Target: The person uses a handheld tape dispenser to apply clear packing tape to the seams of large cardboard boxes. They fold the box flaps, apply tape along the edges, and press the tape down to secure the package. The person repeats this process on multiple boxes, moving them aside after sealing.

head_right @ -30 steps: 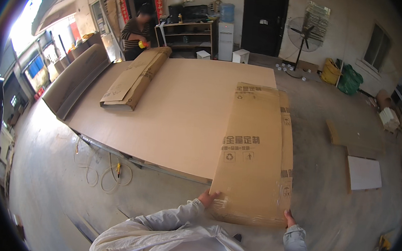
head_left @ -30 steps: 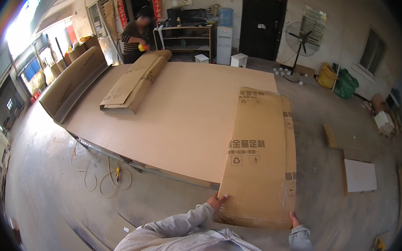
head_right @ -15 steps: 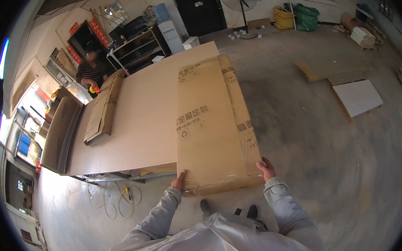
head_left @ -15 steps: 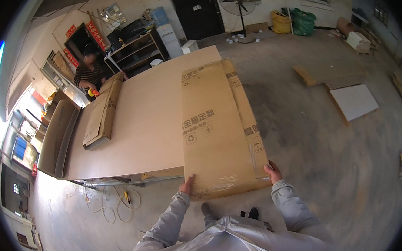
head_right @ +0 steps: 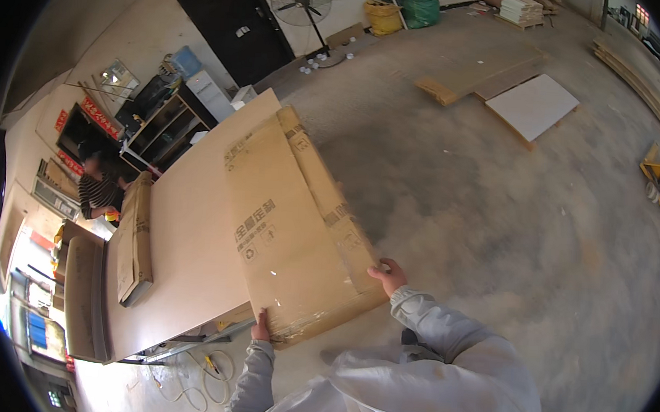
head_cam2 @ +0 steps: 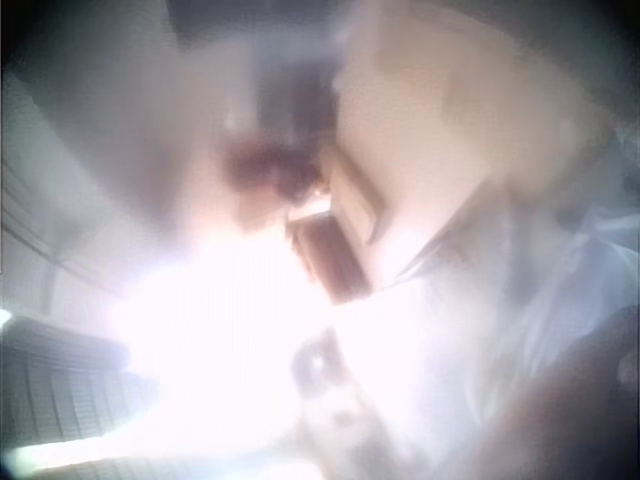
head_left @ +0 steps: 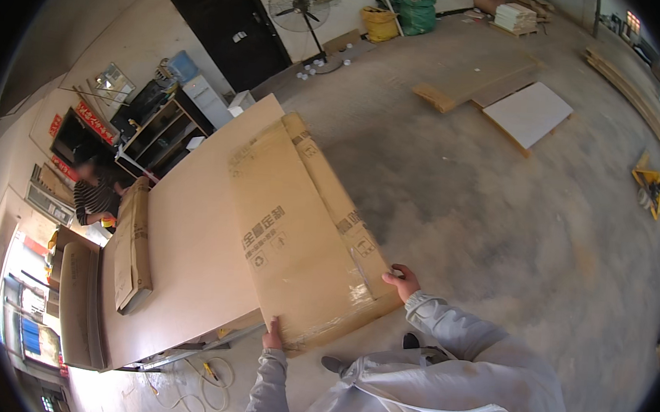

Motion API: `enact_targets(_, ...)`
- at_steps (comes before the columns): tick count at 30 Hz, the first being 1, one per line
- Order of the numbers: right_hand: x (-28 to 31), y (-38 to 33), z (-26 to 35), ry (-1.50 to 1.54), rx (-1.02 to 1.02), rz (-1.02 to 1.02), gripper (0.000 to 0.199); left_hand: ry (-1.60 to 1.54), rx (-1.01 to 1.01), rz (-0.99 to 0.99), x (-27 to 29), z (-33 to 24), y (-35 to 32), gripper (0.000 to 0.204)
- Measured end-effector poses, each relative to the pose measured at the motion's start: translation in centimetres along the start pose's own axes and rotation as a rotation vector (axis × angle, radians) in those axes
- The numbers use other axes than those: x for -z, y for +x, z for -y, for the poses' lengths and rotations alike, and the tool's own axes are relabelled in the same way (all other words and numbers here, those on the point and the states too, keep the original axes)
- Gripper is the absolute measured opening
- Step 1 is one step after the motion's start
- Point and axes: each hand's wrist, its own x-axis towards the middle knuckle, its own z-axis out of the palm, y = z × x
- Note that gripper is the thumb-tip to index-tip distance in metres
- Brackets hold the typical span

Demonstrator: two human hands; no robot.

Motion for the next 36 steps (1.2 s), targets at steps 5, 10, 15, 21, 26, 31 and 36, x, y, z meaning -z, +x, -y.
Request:
enact_targets(5,-0.1,-0.2,0.2,0.051,-0.018,0.024,0.073,-0.126,0.025,0.000,0.0,0.4,-0.2,0.083)
enact_targets(10,-0.1,-0.1,0.3,0.033,-0.004,0.041,0.073,-0.208,-0.061,-0.075,-0.6,-1.3,-1.3,0.070)
enact_targets(15,-0.2,0.2,-0.3,-0.028,-0.046,0.021,0.077,-0.138,-0.090,-0.251,-1.0,-1.6,-1.7,0.062)
enact_targets(21,-0.9,-1.6,1.8,-0.457,0.025,-0.085,0.083,-0.056,-0.110,-0.304,-0.8,-1.2,-1.3,0.068)
enact_targets(26,-1.5,-4.1,4.6,-0.658,0.037,-0.118,0.073,-0.037,-0.121,-0.312,-0.7,-1.2,-1.2,0.071)
enact_targets(31,-1.8,-4.6,4.9,-0.500,0.261,-0.166,0.055,-0.019,-0.053,-0.290,-0.5,-1.1,-1.4,0.075)
enact_targets(36,-1.9,-4.4,3.7,-0.460,0.259,-0.214,0.049,-0.154,-0.139,-0.337,-0.9,-0.7,-1.0,0.067)
